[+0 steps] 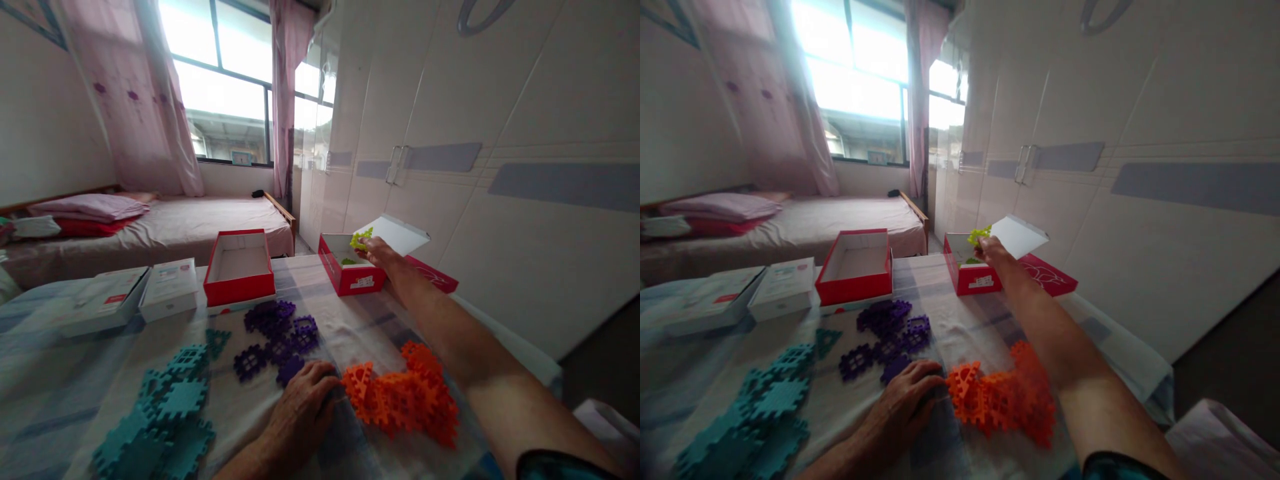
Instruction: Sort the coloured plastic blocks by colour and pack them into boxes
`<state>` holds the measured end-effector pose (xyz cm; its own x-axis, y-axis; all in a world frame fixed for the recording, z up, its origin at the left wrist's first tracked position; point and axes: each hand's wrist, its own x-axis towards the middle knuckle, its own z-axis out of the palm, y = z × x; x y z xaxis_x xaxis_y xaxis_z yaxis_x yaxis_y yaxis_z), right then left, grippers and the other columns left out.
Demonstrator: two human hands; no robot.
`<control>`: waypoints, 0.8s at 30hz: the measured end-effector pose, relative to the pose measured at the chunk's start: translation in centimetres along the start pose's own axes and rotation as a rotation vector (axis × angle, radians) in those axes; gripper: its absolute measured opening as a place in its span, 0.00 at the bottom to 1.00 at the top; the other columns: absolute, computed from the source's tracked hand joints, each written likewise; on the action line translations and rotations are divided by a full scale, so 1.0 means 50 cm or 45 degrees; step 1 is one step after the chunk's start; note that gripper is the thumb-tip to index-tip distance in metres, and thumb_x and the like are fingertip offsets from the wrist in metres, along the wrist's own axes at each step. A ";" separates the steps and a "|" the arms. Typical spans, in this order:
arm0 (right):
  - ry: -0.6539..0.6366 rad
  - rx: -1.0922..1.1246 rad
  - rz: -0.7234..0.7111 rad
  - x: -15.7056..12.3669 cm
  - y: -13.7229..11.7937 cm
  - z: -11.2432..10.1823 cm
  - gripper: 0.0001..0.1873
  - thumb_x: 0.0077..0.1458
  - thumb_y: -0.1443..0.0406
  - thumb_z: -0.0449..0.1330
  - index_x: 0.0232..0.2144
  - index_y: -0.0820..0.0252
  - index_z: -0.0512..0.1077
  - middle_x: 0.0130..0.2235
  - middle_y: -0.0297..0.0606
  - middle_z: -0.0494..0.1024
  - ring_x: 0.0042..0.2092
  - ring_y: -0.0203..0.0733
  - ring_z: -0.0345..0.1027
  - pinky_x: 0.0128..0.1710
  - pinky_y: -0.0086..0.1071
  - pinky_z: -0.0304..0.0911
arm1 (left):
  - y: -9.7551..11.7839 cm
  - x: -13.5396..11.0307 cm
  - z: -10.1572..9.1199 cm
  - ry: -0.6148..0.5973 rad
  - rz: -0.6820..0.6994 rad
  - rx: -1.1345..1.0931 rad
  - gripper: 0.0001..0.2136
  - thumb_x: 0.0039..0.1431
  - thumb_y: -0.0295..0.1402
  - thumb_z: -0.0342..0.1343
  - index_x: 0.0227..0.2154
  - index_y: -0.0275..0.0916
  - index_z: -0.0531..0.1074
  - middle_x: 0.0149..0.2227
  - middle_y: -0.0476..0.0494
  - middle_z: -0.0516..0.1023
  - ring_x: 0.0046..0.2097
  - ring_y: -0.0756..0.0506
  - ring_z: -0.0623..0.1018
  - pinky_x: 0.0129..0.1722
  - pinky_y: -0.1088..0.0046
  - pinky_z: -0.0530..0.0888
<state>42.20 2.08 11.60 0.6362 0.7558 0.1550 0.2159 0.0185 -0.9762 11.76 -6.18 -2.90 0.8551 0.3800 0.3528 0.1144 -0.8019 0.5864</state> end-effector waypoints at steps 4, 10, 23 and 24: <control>0.163 -0.473 0.007 0.007 0.017 0.008 0.11 0.52 0.64 0.59 0.38 0.65 0.68 0.42 0.49 0.73 0.46 0.49 0.67 0.45 0.41 0.63 | -0.005 0.000 0.004 0.020 0.019 0.008 0.17 0.51 0.20 0.50 0.42 0.41 0.73 0.49 0.45 0.73 0.51 0.46 0.70 0.53 0.67 0.68; -0.085 -0.956 -0.265 -0.067 0.078 0.012 0.17 0.50 0.57 0.62 0.42 0.57 0.73 0.53 0.43 0.69 0.57 0.51 0.56 0.58 0.46 0.47 | -0.007 -0.001 0.005 0.007 0.019 0.006 0.17 0.51 0.20 0.51 0.43 0.42 0.73 0.48 0.46 0.73 0.51 0.46 0.70 0.53 0.67 0.68; -0.113 -1.797 -0.583 -0.163 0.103 -0.025 0.19 0.58 0.51 0.53 0.44 0.55 0.72 0.47 0.44 0.70 0.49 0.48 0.62 0.48 0.41 0.53 | -0.011 -0.001 0.003 -0.008 0.034 0.043 0.17 0.53 0.21 0.50 0.43 0.42 0.72 0.49 0.44 0.72 0.52 0.45 0.70 0.53 0.66 0.68; -0.109 -1.801 -0.596 -0.173 0.103 -0.025 0.18 0.58 0.51 0.53 0.43 0.54 0.72 0.47 0.44 0.70 0.49 0.48 0.62 0.47 0.41 0.53 | -0.010 -0.002 0.003 -0.013 0.032 0.040 0.16 0.53 0.21 0.50 0.43 0.42 0.72 0.49 0.44 0.72 0.52 0.45 0.70 0.53 0.66 0.68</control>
<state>38.72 -5.19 5.44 0.2746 0.8970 0.3465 0.9361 -0.3318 0.1172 11.71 -5.88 -3.31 0.8630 0.3547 0.3597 0.1082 -0.8253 0.5542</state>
